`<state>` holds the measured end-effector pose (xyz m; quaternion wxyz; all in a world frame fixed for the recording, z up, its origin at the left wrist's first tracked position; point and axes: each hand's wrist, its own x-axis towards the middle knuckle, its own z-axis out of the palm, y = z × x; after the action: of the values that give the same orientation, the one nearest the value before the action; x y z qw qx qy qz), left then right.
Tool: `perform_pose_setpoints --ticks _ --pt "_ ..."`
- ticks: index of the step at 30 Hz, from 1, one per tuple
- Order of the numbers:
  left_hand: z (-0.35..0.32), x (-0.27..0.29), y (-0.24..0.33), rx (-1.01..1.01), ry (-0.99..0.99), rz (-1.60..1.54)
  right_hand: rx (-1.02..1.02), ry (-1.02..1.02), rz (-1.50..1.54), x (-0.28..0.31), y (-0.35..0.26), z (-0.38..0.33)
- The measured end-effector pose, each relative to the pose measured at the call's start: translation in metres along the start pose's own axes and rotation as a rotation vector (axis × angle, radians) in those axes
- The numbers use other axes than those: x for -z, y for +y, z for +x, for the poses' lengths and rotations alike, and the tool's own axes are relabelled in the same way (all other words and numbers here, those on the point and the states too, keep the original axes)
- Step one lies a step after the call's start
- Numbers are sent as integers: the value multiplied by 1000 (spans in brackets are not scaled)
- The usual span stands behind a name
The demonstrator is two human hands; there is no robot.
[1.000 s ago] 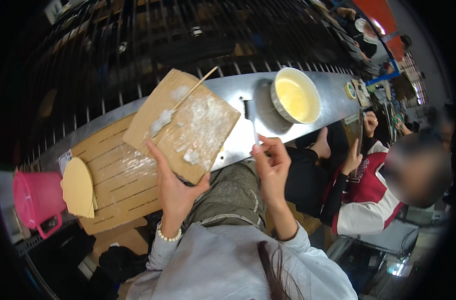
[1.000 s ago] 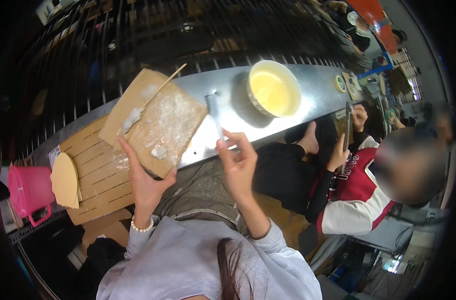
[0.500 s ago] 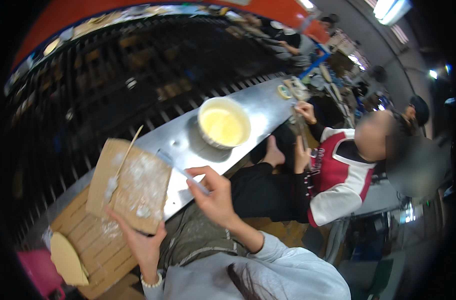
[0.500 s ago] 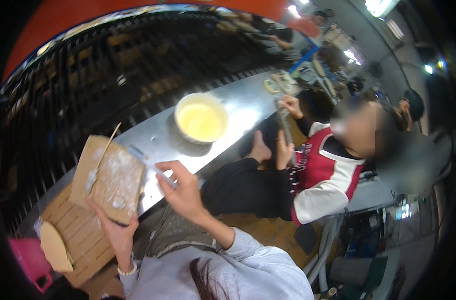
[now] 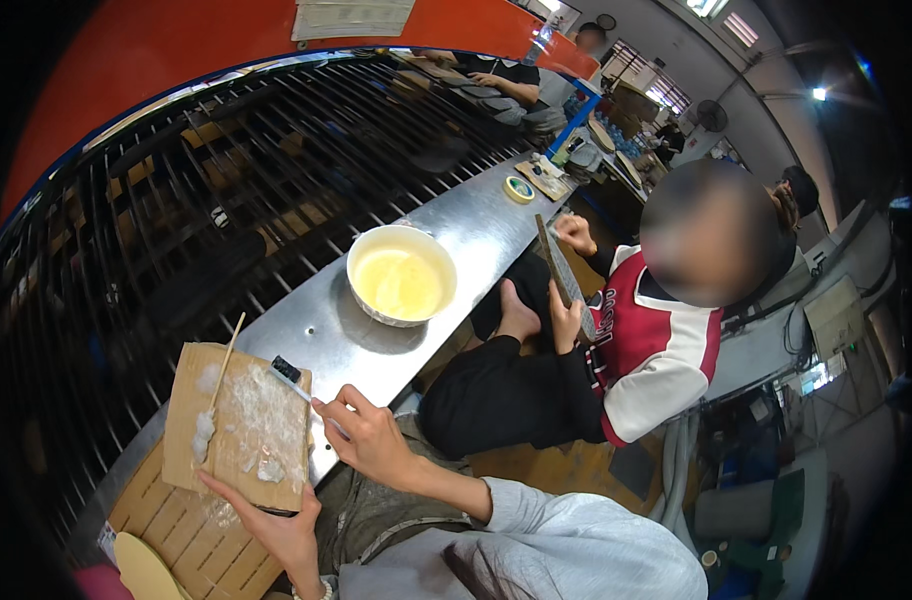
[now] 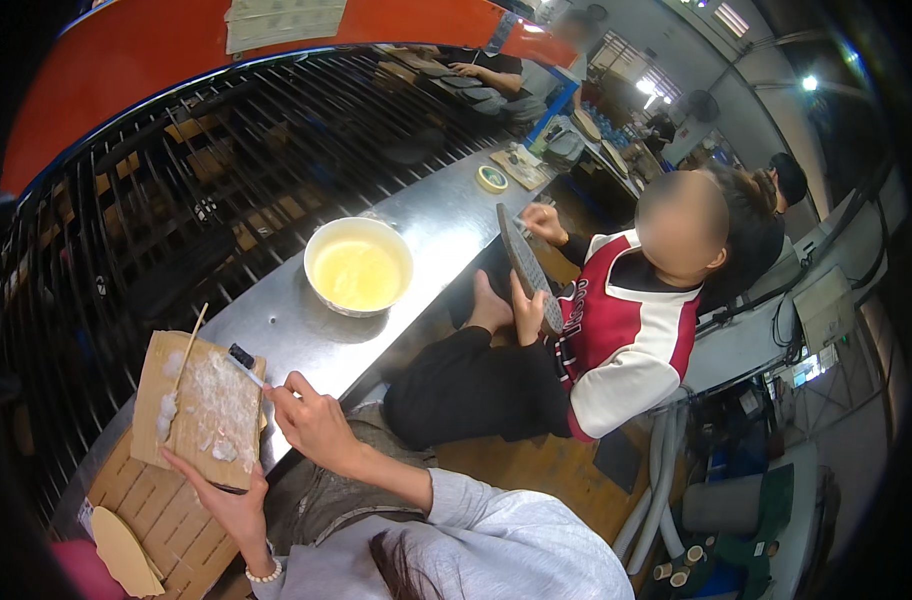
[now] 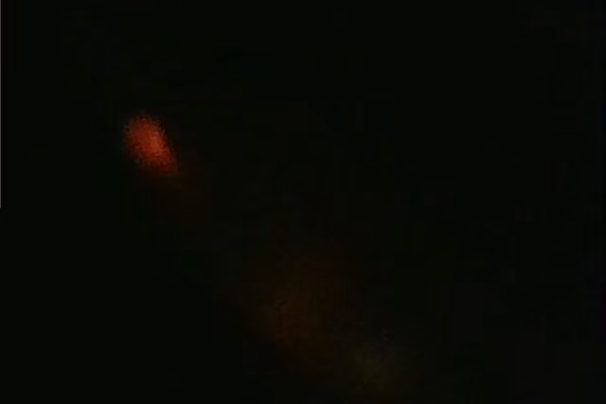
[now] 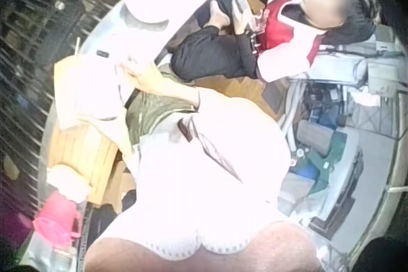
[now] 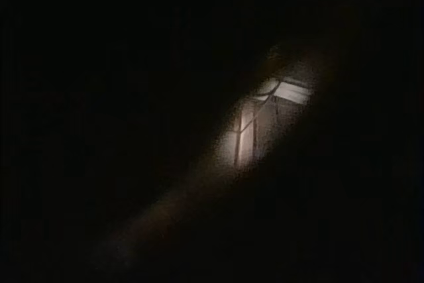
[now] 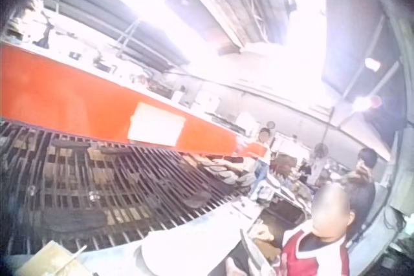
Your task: The person repeatedly brushes a yellow liquid onto flat, yellow dough pieces using a brush, then stacks the coated pieces on a wooden board. The person also briefly handles a small cardboard piece with white material on it.
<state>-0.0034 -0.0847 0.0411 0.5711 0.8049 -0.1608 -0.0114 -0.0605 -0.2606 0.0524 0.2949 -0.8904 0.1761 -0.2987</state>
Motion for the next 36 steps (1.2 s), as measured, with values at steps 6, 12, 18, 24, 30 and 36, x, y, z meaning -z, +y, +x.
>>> perform_pose_setpoints --ticks 6,12,18,24,30,36 --pt "1 -4 -5 22 24 -9 -45 -2 90 -2 -9 -12" --pt "-2 -4 -2 40 20 5 -77 14 138 3 -19 -34" --pt "-3 4 -4 23 -4 -3 -201 18 330 18 -24 -44" --pt "-9 11 -16 -15 -45 -50 -518 6 622 15 -29 -46" --pt "-13 31 9 77 -83 -71 -590 43 658 40 -60 -21" --pt "-18 36 5 43 -58 -36 -530 1 604 41 -63 -18"
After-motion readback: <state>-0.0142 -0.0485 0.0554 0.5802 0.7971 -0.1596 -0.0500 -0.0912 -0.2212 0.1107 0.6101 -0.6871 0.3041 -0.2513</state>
